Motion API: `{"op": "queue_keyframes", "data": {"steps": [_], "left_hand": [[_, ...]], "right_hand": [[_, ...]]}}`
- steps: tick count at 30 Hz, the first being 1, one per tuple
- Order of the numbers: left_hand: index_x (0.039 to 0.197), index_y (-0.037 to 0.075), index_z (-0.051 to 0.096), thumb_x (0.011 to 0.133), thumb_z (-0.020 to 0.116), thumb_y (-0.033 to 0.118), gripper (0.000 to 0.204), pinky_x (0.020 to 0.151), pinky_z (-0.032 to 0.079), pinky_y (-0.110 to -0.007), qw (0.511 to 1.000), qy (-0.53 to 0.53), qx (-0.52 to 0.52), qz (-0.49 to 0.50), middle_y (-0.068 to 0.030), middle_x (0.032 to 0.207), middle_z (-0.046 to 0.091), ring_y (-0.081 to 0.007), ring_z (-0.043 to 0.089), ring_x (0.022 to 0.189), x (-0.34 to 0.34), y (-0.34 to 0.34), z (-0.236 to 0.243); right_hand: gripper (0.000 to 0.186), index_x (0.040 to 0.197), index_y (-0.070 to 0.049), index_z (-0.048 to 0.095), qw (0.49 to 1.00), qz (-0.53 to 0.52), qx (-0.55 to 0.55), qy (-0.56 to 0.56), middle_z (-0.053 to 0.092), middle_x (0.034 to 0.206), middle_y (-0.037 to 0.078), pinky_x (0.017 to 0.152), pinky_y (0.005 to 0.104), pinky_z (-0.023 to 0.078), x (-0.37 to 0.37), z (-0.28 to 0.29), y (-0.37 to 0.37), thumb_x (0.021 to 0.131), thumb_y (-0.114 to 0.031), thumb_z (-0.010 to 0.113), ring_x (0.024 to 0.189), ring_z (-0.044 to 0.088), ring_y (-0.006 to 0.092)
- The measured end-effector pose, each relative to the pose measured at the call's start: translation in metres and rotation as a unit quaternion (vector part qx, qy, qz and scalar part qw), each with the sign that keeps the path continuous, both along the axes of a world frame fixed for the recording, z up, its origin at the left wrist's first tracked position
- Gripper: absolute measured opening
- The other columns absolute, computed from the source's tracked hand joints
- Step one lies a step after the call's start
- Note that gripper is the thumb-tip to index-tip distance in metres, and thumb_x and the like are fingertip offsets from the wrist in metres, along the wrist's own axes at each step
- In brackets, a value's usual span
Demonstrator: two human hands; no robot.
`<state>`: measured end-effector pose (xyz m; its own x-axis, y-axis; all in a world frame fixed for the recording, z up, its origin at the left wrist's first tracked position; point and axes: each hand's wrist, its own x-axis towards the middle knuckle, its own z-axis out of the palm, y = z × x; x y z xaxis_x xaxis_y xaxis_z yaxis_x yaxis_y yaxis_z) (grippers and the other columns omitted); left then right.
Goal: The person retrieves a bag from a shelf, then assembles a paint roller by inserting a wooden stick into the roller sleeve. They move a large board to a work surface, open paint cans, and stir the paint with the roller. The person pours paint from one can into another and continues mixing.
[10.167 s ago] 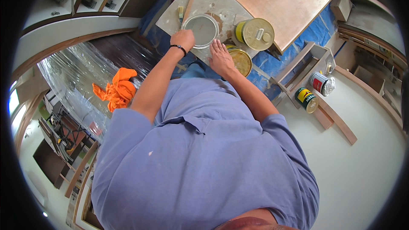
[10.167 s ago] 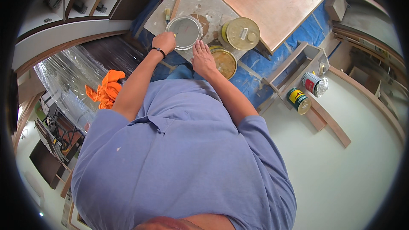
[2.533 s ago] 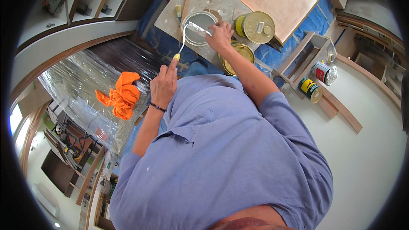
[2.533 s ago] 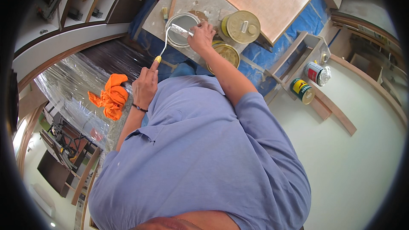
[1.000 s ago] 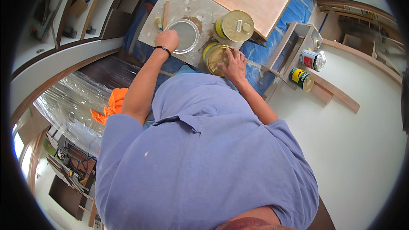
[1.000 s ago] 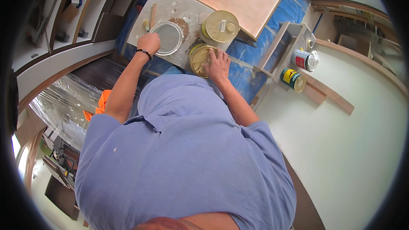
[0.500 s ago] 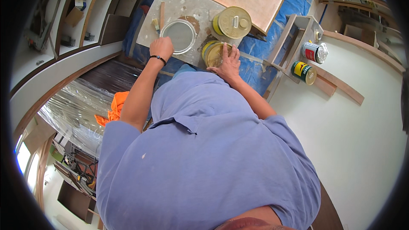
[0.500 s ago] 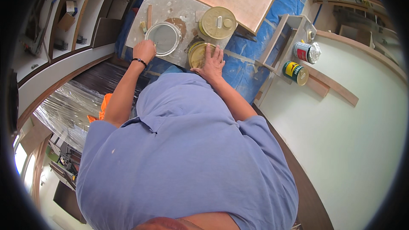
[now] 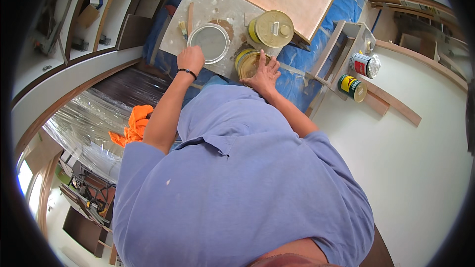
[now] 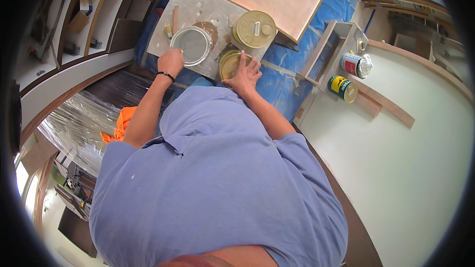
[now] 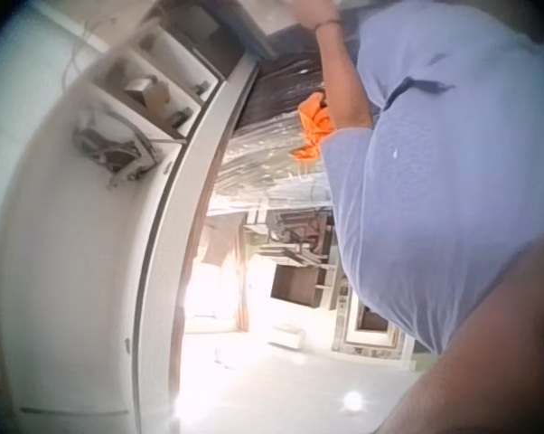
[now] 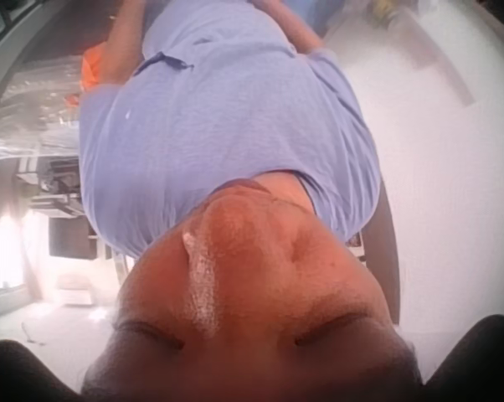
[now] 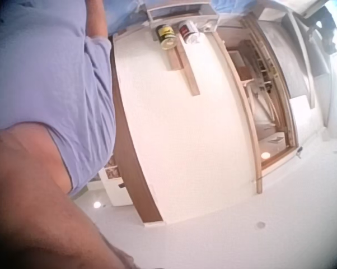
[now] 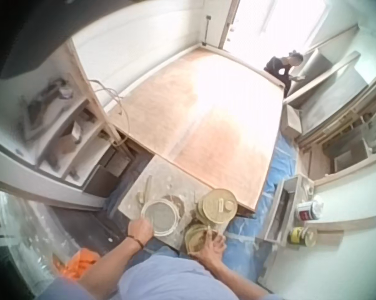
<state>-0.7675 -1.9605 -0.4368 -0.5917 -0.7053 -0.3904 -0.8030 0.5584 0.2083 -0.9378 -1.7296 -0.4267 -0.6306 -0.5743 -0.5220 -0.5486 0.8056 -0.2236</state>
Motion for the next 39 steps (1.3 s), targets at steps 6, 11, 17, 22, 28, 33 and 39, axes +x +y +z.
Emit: {"op": "queue_keyframes", "data": {"steps": [6,11,17,22,28,33,39], "left_hand": [[0.111,0.006,0.076,0.098,0.058,0.018,0.025,0.081,0.059,-0.054,1.0,-0.008,0.005,0.029,-0.0204,0.103,0.075,-0.0444,0.074,0.097,0.007,0.004,0.005],[0.124,0.006,0.068,0.098,0.065,0.021,0.03,0.091,0.054,-0.05,0.975,0.073,-0.16,-0.138,-0.0151,0.115,0.068,-0.038,0.066,0.108,-0.008,0.037,0.032],[0.131,0.003,0.066,0.094,0.068,0.018,0.04,0.095,0.052,-0.046,0.927,0.241,0.113,-0.265,-0.015,0.119,0.065,-0.0337,0.063,0.11,-0.064,0.083,-0.017],[0.131,0.0,0.064,0.088,0.068,0.012,0.044,0.096,0.052,-0.045,0.922,0.162,0.079,-0.342,-0.0169,0.121,0.062,-0.0357,0.059,0.116,-0.112,0.104,-0.034],[0.112,0.002,0.063,0.084,0.068,0.007,0.028,0.089,0.053,-0.043,0.912,0.212,0.04,-0.349,-0.0161,0.114,0.06,-0.0338,0.06,0.111,-0.137,0.112,-0.063],[0.107,0.001,0.064,0.078,0.083,0.015,0.037,0.089,0.053,-0.046,0.902,0.192,0.044,-0.385,-0.0183,0.109,0.062,-0.0371,0.061,0.108,-0.148,0.114,-0.049],[0.11,0.003,0.064,0.076,0.091,0.025,0.049,0.092,0.056,-0.047,0.923,0.137,0.074,-0.352,-0.0184,0.113,0.067,-0.0379,0.065,0.111,-0.168,0.102,-0.051]], "right_hand": [[0.15,0.168,-0.024,0.015,1.0,0.01,0.01,-0.005,0.023,0.154,0.025,0.106,0.063,0.031,-0.005,0.0,-0.005,0.049,-0.054,0.102,0.141,0.025,0.0451],[0.149,0.167,-0.019,0.016,1.0,0.003,-0.005,0.021,0.029,0.152,0.022,0.108,0.059,0.034,-0.008,-0.005,0.002,0.051,-0.056,0.102,0.14,0.029,0.0426],[0.124,0.155,-0.002,0.031,0.99,-0.11,-0.076,0.033,0.042,0.142,0.022,0.11,0.0526,0.04,-0.01,-0.013,0.031,0.061,-0.044,0.101,0.132,0.041,0.0429],[0.094,0.14,0.004,0.045,0.976,-0.137,-0.16,0.046,0.05,0.131,0.024,0.109,0.051,0.041,-0.009,-0.031,0.058,0.07,-0.033,0.096,0.124,0.046,0.0456],[0.067,0.122,0.002,0.054,0.97,-0.195,-0.145,0.014,0.053,0.125,0.025,0.101,0.054,0.047,-0.035,-0.062,0.063,0.079,-0.036,0.089,0.12,0.052,0.0465],[0.059,0.115,-0.001,0.061,0.962,-0.211,-0.169,0.024,0.058,0.116,0.02,0.096,0.0499,0.05,-0.041,-0.057,0.061,0.08,-0.04,0.089,0.113,0.057,0.0409],[0.065,0.127,-0.004,0.061,0.972,-0.156,-0.177,-0.013,0.058,0.125,0.016,0.102,0.0491,0.049,-0.045,-0.042,0.043,0.079,-0.035,0.09,0.121,0.055,0.0392]]}}
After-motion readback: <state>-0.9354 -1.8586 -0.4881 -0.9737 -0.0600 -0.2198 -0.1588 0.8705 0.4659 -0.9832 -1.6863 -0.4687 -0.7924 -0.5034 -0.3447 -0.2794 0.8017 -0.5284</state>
